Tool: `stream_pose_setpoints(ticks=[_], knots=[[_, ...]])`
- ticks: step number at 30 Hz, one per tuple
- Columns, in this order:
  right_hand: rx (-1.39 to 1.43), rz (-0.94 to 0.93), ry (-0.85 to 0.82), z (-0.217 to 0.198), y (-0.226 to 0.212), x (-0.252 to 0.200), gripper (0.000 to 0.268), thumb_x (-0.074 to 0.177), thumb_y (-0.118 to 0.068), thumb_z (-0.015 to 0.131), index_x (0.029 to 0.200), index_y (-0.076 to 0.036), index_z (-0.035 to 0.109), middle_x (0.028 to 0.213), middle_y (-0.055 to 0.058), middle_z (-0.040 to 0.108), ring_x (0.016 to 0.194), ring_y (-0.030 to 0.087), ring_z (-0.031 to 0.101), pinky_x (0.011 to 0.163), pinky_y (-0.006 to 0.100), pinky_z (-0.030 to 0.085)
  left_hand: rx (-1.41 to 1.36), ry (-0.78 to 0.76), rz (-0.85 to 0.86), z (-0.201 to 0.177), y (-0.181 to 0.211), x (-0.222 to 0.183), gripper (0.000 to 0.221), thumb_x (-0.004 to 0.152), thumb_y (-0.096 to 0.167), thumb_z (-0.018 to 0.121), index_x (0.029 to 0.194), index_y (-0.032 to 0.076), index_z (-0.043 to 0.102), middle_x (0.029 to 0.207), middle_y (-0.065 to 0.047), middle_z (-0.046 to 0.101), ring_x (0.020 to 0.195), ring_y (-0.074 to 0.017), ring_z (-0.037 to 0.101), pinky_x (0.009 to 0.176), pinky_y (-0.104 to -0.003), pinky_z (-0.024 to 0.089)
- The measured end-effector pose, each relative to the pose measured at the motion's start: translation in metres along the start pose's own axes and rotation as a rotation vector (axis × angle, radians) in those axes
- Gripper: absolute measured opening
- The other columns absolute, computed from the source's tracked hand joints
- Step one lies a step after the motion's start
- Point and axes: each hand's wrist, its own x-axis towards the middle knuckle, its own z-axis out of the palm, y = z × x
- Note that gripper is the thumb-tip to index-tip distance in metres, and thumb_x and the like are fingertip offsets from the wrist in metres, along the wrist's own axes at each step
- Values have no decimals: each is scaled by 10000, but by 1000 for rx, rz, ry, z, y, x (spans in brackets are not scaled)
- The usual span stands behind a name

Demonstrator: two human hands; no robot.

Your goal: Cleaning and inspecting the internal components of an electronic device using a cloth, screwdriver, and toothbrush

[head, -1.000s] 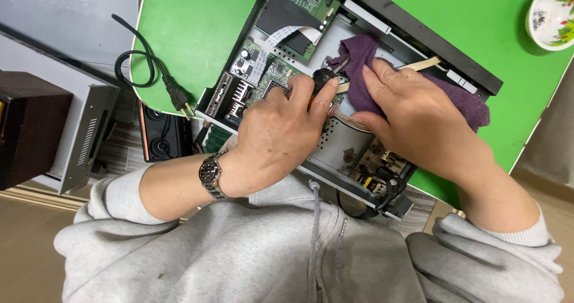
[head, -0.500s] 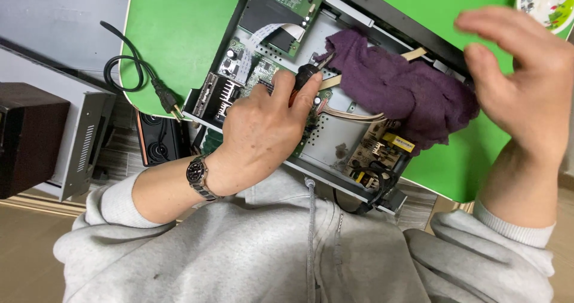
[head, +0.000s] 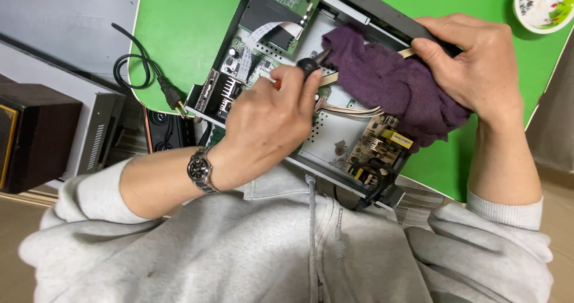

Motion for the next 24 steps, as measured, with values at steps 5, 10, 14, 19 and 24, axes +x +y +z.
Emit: stream_pose_setpoints(ticks=[5,10,14,19,24], knots=[[45,73,5,-4,-12,5,184,1095,-2,715,1266,45,767,1111,182,746,963,254,682,834,343,473,-107,-89,18,2,-11,-36,379,1064,98,496,1423,198,568,1002,-70,604,506,-37,323,366,-195,214],[-70,-59,-20,-17,-21,12,342,1013,-125,665,1305,51,691,1243,253,679,1095,387,646,930,443,472,-246,-32,-14,-33,-27,-54,448,1048,105,517,1489,178,485,1078,-139,616,596,-180,466,402,-319,336],[194,-122,92,-28,-51,0,556,890,-156,687,1390,38,543,1382,274,595,1263,387,592,1123,474,463,-547,163,-23,-38,-17,-51,489,1059,41,663,1472,199,454,930,-6,561,562,-46,356,393,-202,252],[370,-53,132,-33,-51,-29,221,879,-91,664,1057,29,717,978,149,737,840,233,710,796,301,553,-759,284,35,-53,-5,-21,338,984,77,697,1300,146,601,989,-115,648,541,-109,486,396,-256,350],[492,65,272,-37,-19,-62,195,785,36,725,979,16,720,919,149,748,795,219,732,769,253,627,-906,174,123,-32,13,-21,589,1033,180,765,1498,184,404,923,-14,497,613,-77,401,428,-191,344]])
